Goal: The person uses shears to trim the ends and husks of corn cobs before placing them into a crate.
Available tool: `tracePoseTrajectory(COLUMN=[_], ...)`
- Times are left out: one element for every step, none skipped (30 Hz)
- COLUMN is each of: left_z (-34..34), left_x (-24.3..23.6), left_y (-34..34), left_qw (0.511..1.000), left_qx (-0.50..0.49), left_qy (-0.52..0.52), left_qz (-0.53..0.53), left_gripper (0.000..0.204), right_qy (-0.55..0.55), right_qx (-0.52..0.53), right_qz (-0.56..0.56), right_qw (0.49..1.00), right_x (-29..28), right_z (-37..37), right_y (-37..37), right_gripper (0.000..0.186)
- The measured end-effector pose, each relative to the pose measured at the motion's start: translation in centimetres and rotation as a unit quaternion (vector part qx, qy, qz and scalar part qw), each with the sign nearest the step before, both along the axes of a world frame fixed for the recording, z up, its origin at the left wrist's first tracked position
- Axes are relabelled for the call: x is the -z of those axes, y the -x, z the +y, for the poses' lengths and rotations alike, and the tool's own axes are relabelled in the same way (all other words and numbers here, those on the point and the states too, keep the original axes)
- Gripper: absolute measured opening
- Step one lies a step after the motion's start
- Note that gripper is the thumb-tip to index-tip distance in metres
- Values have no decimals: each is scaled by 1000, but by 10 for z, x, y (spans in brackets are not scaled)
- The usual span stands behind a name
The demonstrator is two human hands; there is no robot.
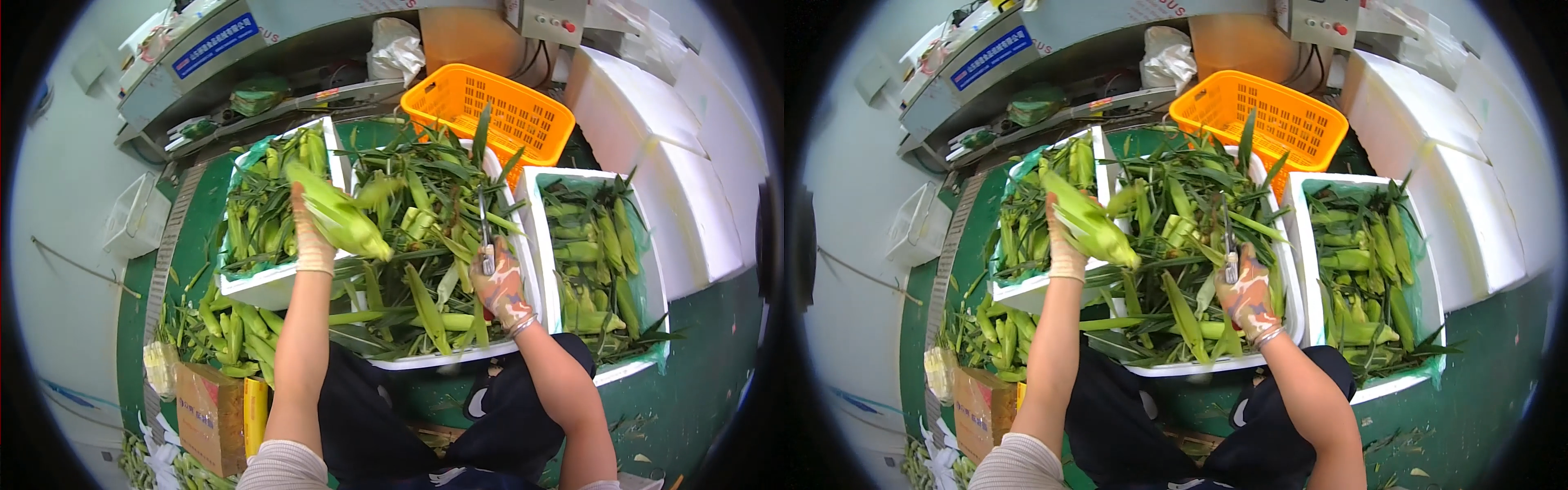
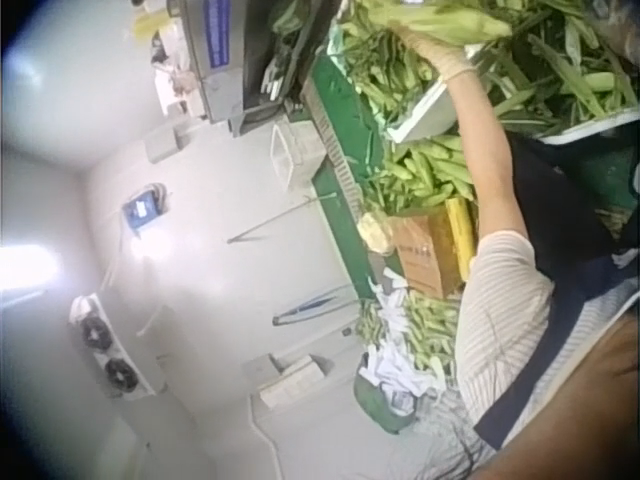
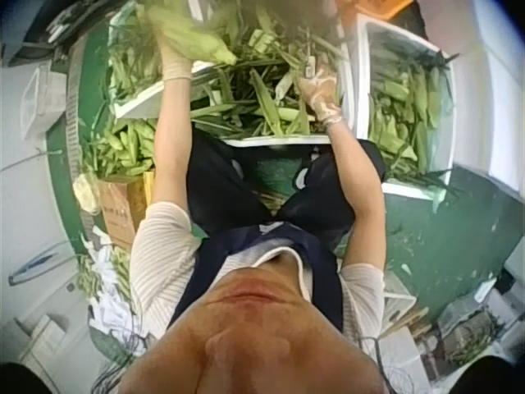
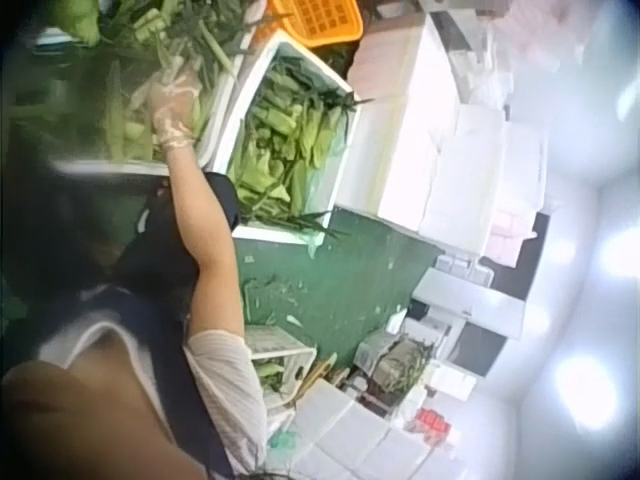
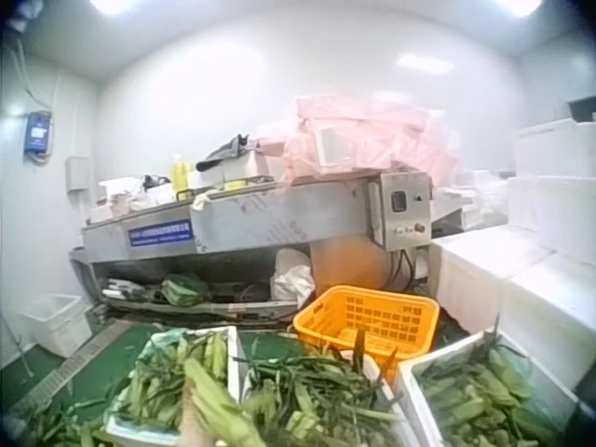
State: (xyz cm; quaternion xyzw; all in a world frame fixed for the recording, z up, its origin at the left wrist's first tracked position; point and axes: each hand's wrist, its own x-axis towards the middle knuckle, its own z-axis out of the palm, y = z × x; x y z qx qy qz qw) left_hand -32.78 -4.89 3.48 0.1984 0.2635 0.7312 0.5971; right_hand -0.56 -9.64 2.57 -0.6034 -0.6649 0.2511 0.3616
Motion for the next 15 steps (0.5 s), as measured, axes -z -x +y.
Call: tracePoseTrajectory(left_z=[-1,-5,-7,-11,-14,-18,-24,-30,-37,-37,-38,-40,-37,-40,-36], left_x=[-2,-7,-10,-7,-5,-2,0,1,1,14,18,23,20,12,20], left_y=[-15,-38,-54,-62,-66,-74,-83,-92,-97,-91,-96,-100,-99,-102,-104], left_qw=[1000,999,999,997,995,993,990,985,977,976,976,976,970,950,942], left_qx=[12,26,50,68,94,101,106,113,158,157,164,171,172,264,228], left_qy=[12,23,21,24,19,37,53,67,53,60,45,30,51,18,86], left_qz=[1,-1,4,11,39,41,75,108,132,141,138,135,163,167,232], left_gripper=[71,66,66,67,69,70,70,70,68,66,67,67,68,67,73], right_qy=[-15,-30,-1,86,32,-22,-76,-132,-132,-130,-47,37,38,50,35], right_qx=[-32,-61,-99,-184,-182,-178,-196,-210,-206,-212,-171,-129,-99,-71,-44], right_qz=[32,61,103,360,326,291,292,290,409,412,408,400,409,352,309], right_qw=[999,996,990,911,927,940,933,924,879,877,896,907,906,932,949], right_x=[-2,-3,9,5,3,1,-5,-12,-17,-21,-22,-23,-25,-32,-35], right_z=[7,11,18,13,9,5,1,-1,-5,-9,-10,-10,-6,-3,0], right_y=[5,8,10,23,36,47,53,56,63,64,56,50,48,38,32], right_gripper=[37,40,48,51,51,52,51,51,43,43,38,33,26,24,22])
